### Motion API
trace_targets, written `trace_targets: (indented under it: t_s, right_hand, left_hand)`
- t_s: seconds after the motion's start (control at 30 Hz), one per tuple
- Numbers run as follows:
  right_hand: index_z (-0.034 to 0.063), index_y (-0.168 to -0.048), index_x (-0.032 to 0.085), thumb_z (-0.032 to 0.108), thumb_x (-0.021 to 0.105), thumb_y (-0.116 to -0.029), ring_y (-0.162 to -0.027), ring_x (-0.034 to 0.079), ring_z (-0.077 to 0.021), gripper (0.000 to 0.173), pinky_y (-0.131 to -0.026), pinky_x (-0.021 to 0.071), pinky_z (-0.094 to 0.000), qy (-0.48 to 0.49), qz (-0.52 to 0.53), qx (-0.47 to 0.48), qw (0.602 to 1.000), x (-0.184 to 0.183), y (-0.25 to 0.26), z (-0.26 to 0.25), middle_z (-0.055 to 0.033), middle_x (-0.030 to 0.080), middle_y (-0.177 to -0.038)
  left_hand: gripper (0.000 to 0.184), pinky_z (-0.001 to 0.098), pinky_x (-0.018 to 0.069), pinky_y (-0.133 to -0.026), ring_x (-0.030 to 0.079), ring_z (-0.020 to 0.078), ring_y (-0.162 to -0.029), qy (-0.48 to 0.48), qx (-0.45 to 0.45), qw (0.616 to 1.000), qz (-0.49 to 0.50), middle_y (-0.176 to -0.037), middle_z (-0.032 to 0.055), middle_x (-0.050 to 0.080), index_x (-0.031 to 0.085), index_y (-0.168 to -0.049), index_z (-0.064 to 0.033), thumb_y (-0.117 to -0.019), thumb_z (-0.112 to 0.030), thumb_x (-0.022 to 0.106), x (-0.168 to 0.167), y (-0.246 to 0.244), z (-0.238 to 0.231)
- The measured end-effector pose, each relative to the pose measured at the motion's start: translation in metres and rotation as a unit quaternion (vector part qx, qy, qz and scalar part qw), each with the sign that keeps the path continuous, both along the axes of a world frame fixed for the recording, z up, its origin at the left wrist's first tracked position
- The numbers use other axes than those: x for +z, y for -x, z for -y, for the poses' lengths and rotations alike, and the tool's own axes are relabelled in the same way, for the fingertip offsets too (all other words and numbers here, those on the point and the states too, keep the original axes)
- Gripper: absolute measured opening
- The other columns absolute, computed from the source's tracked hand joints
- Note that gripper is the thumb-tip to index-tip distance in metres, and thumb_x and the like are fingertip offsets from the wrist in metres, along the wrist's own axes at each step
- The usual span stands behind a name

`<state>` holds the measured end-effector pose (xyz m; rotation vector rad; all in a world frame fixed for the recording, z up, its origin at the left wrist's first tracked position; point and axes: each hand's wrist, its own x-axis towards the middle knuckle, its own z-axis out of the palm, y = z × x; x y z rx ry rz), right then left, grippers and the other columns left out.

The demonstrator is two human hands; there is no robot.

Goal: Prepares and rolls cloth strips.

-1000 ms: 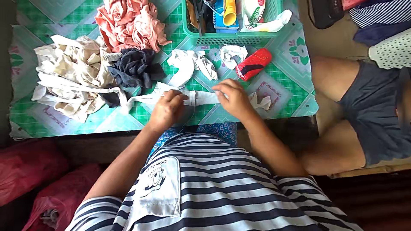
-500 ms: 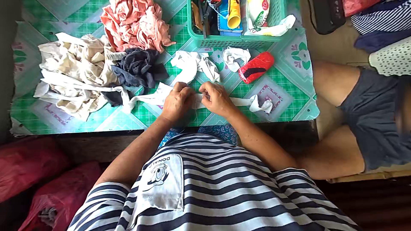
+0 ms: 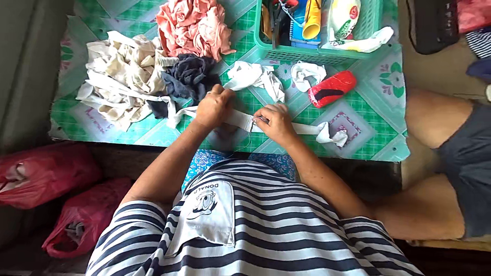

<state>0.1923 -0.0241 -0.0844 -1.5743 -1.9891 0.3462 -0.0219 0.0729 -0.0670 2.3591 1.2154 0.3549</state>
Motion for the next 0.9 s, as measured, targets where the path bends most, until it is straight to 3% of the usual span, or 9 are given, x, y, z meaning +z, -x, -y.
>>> trace_targets:
  t_s: [0.1,0.2,0.27,0.33,0.43,0.5,0.57,0.7,0.9]
  right_hand:
    - [0.0033,-0.095,0.076,0.016,0.067,-0.0951,-0.080,0.066,-0.0296,0.016,-0.098,0.0423,-0.0577,-0.012,-0.008,0.000,1.000,-0.004,-0.001,0.003,-0.0126,0.068,-0.080]
    - [0.0039,-0.096,0.077,0.016,0.068,-0.0948,-0.083,0.067,-0.0303,0.015,-0.101,0.0410,-0.0607,-0.011,-0.012,-0.002,1.000,-0.005,-0.003,0.005,-0.0126,0.069,-0.082]
    - [0.0045,-0.097,0.077,0.017,0.068,-0.0951,-0.082,0.067,-0.0300,0.016,-0.102,0.0404,-0.0609,-0.009,-0.011,-0.004,1.000,-0.005,-0.003,0.005,-0.0121,0.068,-0.082]
    - [0.0049,-0.096,0.078,0.016,0.068,-0.0947,-0.083,0.067,-0.0300,0.015,-0.103,0.0397,-0.0616,-0.007,-0.012,-0.007,1.000,-0.005,-0.002,0.005,-0.0119,0.068,-0.082]
    - [0.0056,-0.095,0.078,0.017,0.070,-0.0933,-0.088,0.068,-0.0310,0.014,-0.103,0.0409,-0.0619,-0.012,-0.014,-0.012,1.000,-0.006,-0.001,0.005,-0.0128,0.069,-0.086]
    - [0.0049,-0.095,0.077,0.016,0.072,-0.0920,-0.090,0.068,-0.0325,0.013,-0.102,0.0415,-0.0620,-0.015,-0.012,-0.015,1.000,-0.007,0.000,0.005,-0.0144,0.070,-0.089]
    - [0.0032,-0.095,0.076,0.014,0.072,-0.0907,-0.092,0.068,-0.0336,0.012,-0.104,0.0403,-0.0633,-0.017,-0.008,-0.019,1.000,-0.008,0.001,0.004,-0.0154,0.069,-0.090]
    - [0.0032,-0.097,0.075,0.013,0.071,-0.0924,-0.091,0.069,-0.0312,0.011,-0.104,0.0402,-0.0622,-0.030,-0.009,-0.018,0.999,-0.010,-0.001,0.006,-0.0136,0.071,-0.090]
    - [0.0069,-0.098,0.076,0.010,0.067,-0.0947,-0.092,0.069,-0.0295,0.010,-0.105,0.0412,-0.0593,-0.061,0.001,-0.006,0.998,-0.012,-0.003,0.009,-0.0122,0.071,-0.092]
  left_hand:
    - [0.032,0.0633,0.0523,-0.090,0.064,0.0468,-0.110,0.047,-0.025,0.997,-0.052,-0.133,0.0286,0.057,0.067,-0.129,-0.0070,-0.0985,-0.008,0.058,0.015,0.009,-0.021]
    - [0.022,0.0653,0.0501,-0.091,0.064,0.0481,-0.109,0.043,-0.068,0.994,-0.079,-0.122,0.0301,0.061,0.069,-0.116,0.0010,-0.0973,-0.006,0.062,0.023,0.011,-0.037]
    - [0.020,0.0670,0.0498,-0.090,0.063,0.0510,-0.108,0.014,-0.047,0.994,-0.096,-0.122,0.0319,0.061,0.068,-0.113,0.0046,-0.0997,-0.006,0.057,0.026,0.010,-0.044]
    - [0.024,0.0685,0.0496,-0.090,0.062,0.0534,-0.111,-0.007,0.005,0.994,-0.106,-0.132,0.0331,0.055,0.064,-0.119,0.0045,-0.1021,-0.007,0.052,0.032,0.004,-0.045]
    - [0.028,0.0647,0.0507,-0.094,0.062,0.0486,-0.115,-0.017,-0.043,0.998,-0.044,-0.133,0.0294,0.057,0.067,-0.124,0.0003,-0.0997,-0.012,0.060,0.036,-0.006,-0.024]
    - [0.026,0.0596,0.0504,-0.098,0.063,0.0441,-0.116,-0.026,-0.143,0.989,0.036,-0.124,0.0260,0.065,0.071,-0.120,-0.0010,-0.0974,-0.014,0.065,0.017,-0.013,-0.002]
    - [0.022,0.0554,0.0522,-0.092,0.065,0.0411,-0.109,-0.071,-0.202,0.971,0.109,-0.112,0.0210,0.070,0.073,-0.112,-0.0024,-0.0946,-0.013,0.066,-0.013,-0.019,0.013]
    - [0.017,0.0489,0.0521,-0.089,0.067,0.0369,-0.101,-0.104,-0.184,0.964,0.161,-0.102,0.0175,0.072,0.075,-0.105,-0.0035,-0.0956,-0.008,0.062,-0.033,-0.020,0.020]
    - [0.018,0.0443,0.0512,-0.092,0.067,0.0335,-0.103,-0.123,-0.203,0.955,0.179,-0.103,0.0161,0.072,0.076,-0.104,-0.0053,-0.0971,-0.006,0.060,-0.035,-0.013,0.017]
